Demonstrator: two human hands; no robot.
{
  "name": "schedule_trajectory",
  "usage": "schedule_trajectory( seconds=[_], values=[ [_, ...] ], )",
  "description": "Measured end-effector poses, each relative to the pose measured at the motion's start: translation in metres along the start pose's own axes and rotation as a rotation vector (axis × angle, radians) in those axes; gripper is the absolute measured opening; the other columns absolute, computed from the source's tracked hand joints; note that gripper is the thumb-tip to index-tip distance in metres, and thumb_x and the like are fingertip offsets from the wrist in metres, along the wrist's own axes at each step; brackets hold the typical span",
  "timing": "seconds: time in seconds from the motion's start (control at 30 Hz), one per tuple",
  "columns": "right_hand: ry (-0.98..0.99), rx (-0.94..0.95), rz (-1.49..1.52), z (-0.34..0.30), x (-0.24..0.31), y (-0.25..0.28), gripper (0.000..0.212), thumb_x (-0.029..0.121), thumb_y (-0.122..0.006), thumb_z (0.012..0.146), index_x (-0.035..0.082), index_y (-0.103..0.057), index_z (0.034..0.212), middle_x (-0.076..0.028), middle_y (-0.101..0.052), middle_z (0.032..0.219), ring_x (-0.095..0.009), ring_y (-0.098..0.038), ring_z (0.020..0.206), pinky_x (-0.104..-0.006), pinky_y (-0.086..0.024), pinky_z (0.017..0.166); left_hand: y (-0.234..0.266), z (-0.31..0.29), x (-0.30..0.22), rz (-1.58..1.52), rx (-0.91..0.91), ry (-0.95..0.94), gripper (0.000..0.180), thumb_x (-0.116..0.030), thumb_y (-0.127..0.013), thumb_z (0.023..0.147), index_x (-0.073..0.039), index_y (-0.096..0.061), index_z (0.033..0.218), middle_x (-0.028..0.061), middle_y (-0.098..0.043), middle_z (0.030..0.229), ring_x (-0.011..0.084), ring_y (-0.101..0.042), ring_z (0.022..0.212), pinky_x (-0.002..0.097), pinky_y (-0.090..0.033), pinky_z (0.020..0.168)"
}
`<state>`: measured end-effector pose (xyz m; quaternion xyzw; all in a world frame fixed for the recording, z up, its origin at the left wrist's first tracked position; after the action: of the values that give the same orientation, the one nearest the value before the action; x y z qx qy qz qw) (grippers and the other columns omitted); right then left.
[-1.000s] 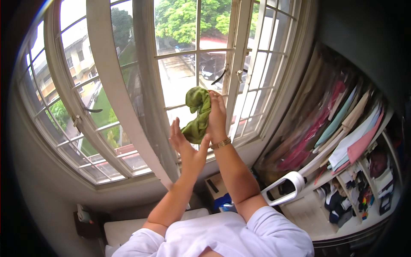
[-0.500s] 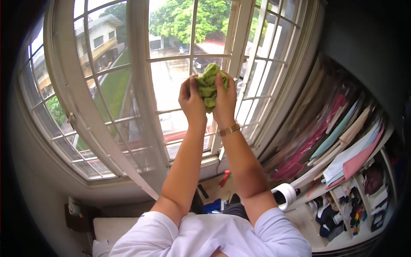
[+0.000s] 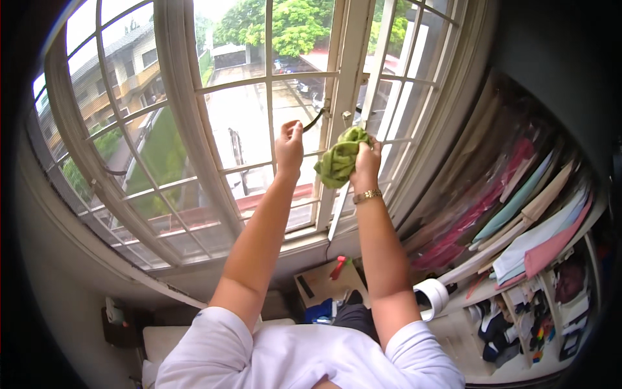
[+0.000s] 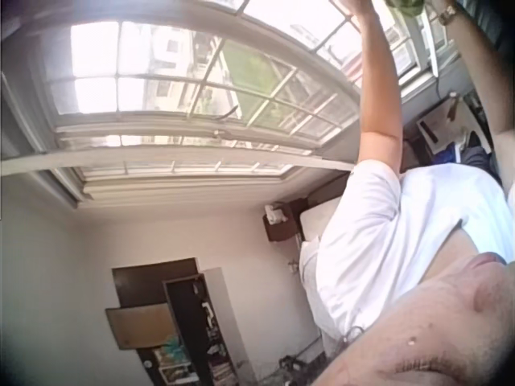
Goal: The person wipes the white frame, handle, and ledge of a multi-pane window with a green cloth.
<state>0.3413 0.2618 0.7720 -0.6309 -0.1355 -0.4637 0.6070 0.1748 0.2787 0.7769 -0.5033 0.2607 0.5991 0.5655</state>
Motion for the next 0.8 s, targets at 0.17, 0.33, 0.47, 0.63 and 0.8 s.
schedule_trajectory(
  seconds=[0.17, 0.33, 0.47, 0.63, 0.8],
  values=[
    [-0.112, 0.136, -0.156, 0.018, -0.037, 0.016, 0.021, 0.015, -0.038, 0.087, 0.004, -0.052, 0.097, -0.009, -0.055, 0.09, -0.016, -0.053, 0.078, -0.0277, -0.046, 0.071, -0.033, 0.037, 0.051, 0.708, -0.06, -0.215, 0.044, -0.032, -0.054, 0.087, -0.008, -0.046, 0.123, 0.0206, -0.057, 0.11, 0.0362, -0.053, 0.104, 0.0431, -0.04, 0.088],
    [-0.016, 0.159, -0.464, 0.024, -0.044, 0.027, 0.025, 0.021, -0.043, 0.088, 0.001, -0.056, 0.095, -0.006, -0.057, 0.083, -0.014, -0.052, 0.075, -0.0275, -0.043, 0.07, -0.064, 0.081, 0.084, 0.913, 0.214, 0.13, 0.046, -0.035, -0.047, 0.091, -0.005, -0.044, 0.126, 0.0212, -0.057, 0.108, 0.0381, -0.054, 0.098, 0.0429, -0.042, 0.084],
    [-0.047, 0.223, -0.545, 0.024, -0.053, 0.021, 0.023, 0.02, -0.044, 0.087, 0.003, -0.057, 0.095, -0.004, -0.056, 0.082, -0.012, -0.051, 0.075, -0.0259, -0.042, 0.071, -0.056, 0.134, 0.12, 1.223, 0.561, -0.22, 0.044, -0.02, -0.038, 0.094, 0.007, -0.036, 0.129, 0.0221, -0.057, 0.1, 0.0346, -0.056, 0.081, 0.0396, -0.045, 0.071],
    [-0.085, 0.234, -0.667, 0.017, -0.038, 0.035, 0.022, 0.02, -0.046, 0.087, 0.002, -0.057, 0.094, -0.003, -0.056, 0.082, -0.011, -0.05, 0.076, -0.0251, -0.042, 0.071, -0.064, 0.129, 0.105, 1.329, 0.684, -0.207, 0.044, -0.016, -0.035, 0.094, 0.014, -0.036, 0.125, 0.0225, -0.057, 0.094, 0.0306, -0.056, 0.072, 0.0357, -0.045, 0.064],
    [-0.132, 0.265, -0.683, 0.008, -0.042, 0.048, 0.022, 0.019, -0.045, 0.087, 0.002, -0.057, 0.093, -0.001, -0.053, 0.078, -0.01, -0.048, 0.072, -0.0247, -0.041, 0.068, -0.051, 0.119, 0.075, 1.009, 0.552, -0.057, 0.048, -0.027, -0.034, 0.095, 0.013, -0.041, 0.122, 0.0259, -0.056, 0.101, 0.0339, -0.057, 0.077, 0.0397, -0.045, 0.069]
  ],
)
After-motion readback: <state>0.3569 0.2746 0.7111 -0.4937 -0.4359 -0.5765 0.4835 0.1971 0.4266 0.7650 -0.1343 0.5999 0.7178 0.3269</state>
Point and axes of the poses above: each hand's wrist, its own z-axis towards the middle knuckle, its own y-axis out of the back of the hand, x = y × z, the point moved 3 cm from there along z, towards the middle knuckle
